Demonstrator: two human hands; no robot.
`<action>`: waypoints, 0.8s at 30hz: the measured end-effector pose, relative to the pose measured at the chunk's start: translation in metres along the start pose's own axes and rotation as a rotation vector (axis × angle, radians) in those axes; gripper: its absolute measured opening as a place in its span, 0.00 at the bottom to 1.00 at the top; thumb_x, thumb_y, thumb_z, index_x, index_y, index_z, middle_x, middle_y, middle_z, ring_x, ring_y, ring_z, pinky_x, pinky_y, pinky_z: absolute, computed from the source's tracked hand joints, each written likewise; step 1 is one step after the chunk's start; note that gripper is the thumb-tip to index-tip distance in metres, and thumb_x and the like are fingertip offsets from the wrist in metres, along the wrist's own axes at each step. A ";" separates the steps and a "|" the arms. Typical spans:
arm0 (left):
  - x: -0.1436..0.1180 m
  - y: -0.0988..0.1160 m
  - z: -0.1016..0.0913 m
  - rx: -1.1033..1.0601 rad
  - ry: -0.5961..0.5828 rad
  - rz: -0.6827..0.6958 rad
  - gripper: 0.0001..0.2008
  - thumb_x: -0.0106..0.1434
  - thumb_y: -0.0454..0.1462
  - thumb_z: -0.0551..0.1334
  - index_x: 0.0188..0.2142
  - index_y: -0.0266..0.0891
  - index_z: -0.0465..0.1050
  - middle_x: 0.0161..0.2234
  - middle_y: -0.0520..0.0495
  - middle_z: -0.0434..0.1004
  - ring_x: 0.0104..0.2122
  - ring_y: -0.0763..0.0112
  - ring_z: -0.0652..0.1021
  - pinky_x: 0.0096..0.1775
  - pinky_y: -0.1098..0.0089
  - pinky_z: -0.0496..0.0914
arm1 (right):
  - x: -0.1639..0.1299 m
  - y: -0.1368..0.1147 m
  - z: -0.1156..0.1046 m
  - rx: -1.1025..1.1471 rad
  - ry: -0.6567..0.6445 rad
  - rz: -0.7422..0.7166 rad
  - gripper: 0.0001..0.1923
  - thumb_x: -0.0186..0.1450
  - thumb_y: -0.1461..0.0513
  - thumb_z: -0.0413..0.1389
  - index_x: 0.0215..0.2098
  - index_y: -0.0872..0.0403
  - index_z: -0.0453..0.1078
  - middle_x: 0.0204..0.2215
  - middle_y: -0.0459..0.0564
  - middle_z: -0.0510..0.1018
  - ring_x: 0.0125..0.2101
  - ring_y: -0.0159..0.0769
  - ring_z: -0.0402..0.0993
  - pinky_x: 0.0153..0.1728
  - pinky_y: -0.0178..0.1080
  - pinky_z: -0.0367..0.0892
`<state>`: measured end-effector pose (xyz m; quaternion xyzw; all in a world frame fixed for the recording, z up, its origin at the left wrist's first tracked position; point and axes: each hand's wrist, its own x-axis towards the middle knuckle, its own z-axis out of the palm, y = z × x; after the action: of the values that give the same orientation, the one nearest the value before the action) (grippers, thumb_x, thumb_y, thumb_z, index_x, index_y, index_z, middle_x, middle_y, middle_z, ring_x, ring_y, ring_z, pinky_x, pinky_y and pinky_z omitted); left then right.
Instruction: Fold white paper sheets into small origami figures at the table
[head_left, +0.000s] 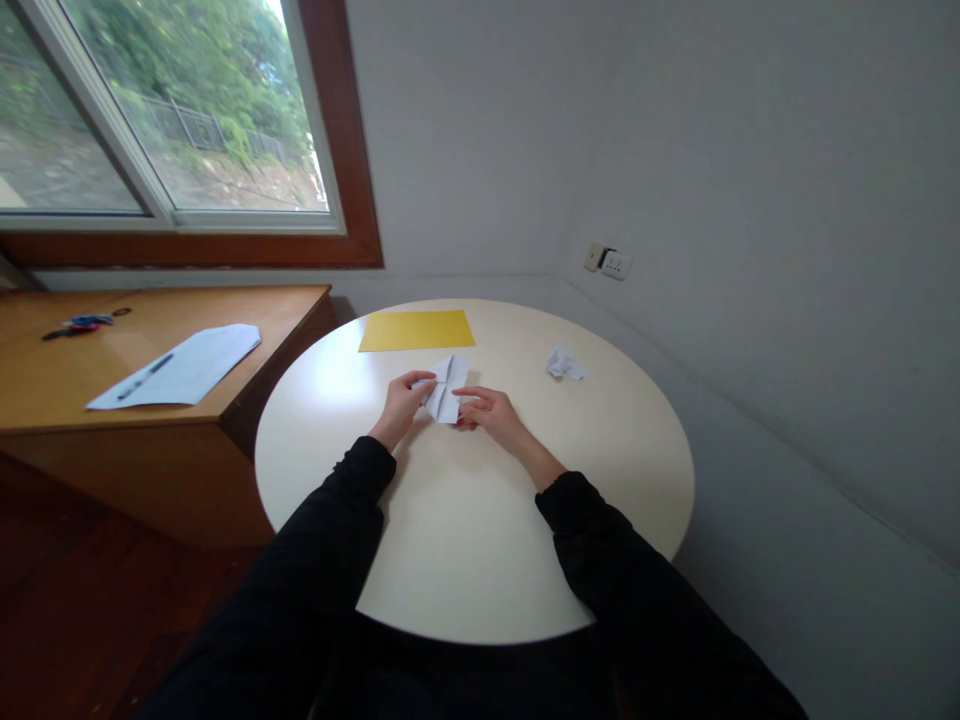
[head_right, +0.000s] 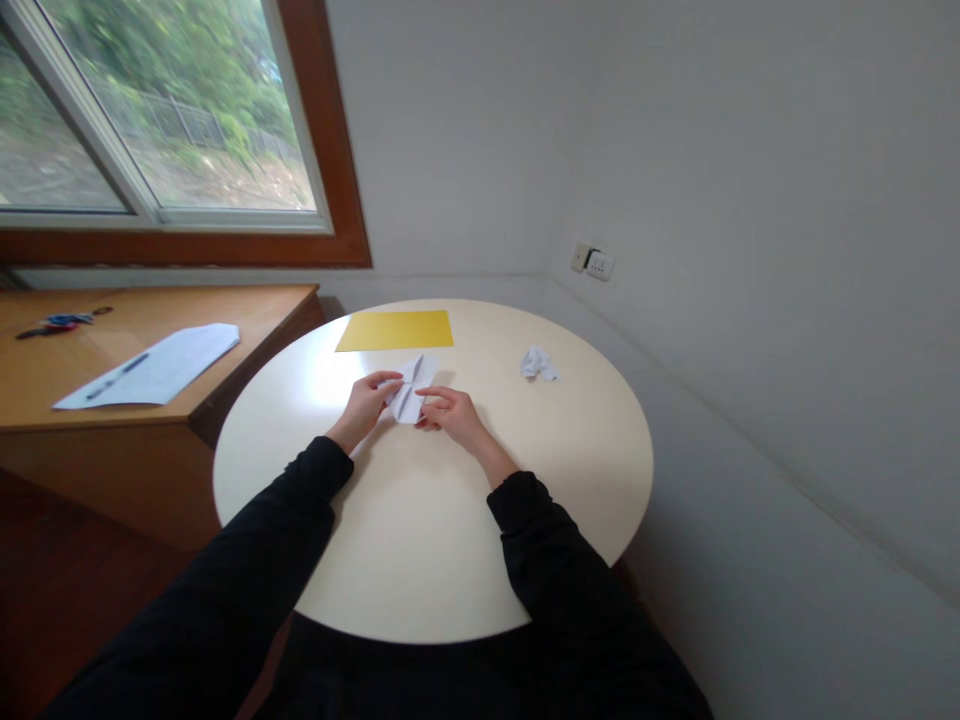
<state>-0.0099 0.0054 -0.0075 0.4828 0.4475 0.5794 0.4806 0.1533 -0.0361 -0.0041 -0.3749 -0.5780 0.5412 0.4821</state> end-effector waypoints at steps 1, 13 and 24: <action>-0.001 0.001 0.001 -0.008 0.006 -0.002 0.15 0.41 0.40 0.66 0.29 0.34 0.72 0.20 0.52 0.69 0.20 0.78 0.66 0.23 0.74 0.58 | 0.000 0.000 0.000 -0.007 -0.018 0.008 0.20 0.49 0.59 0.60 0.40 0.57 0.70 0.21 0.47 0.77 0.22 0.31 0.74 0.24 0.32 0.65; -0.008 0.004 0.008 0.034 0.047 -0.030 0.12 0.43 0.38 0.64 0.29 0.34 0.71 0.20 0.52 0.69 0.20 0.76 0.67 0.23 0.73 0.60 | -0.001 -0.002 0.006 -0.018 -0.133 0.052 0.16 0.46 0.57 0.63 0.31 0.58 0.73 0.22 0.49 0.77 0.24 0.31 0.74 0.29 0.35 0.67; -0.005 -0.003 0.011 0.163 0.116 0.100 0.11 0.46 0.38 0.61 0.30 0.34 0.72 0.26 0.48 0.72 0.25 0.72 0.71 0.28 0.71 0.65 | -0.001 -0.004 0.012 -0.024 -0.073 0.038 0.14 0.47 0.57 0.63 0.28 0.58 0.73 0.23 0.48 0.76 0.26 0.32 0.74 0.30 0.35 0.66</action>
<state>0.0013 0.0011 -0.0093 0.5078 0.4952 0.5914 0.3836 0.1421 -0.0407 0.0001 -0.3716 -0.5945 0.5564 0.4460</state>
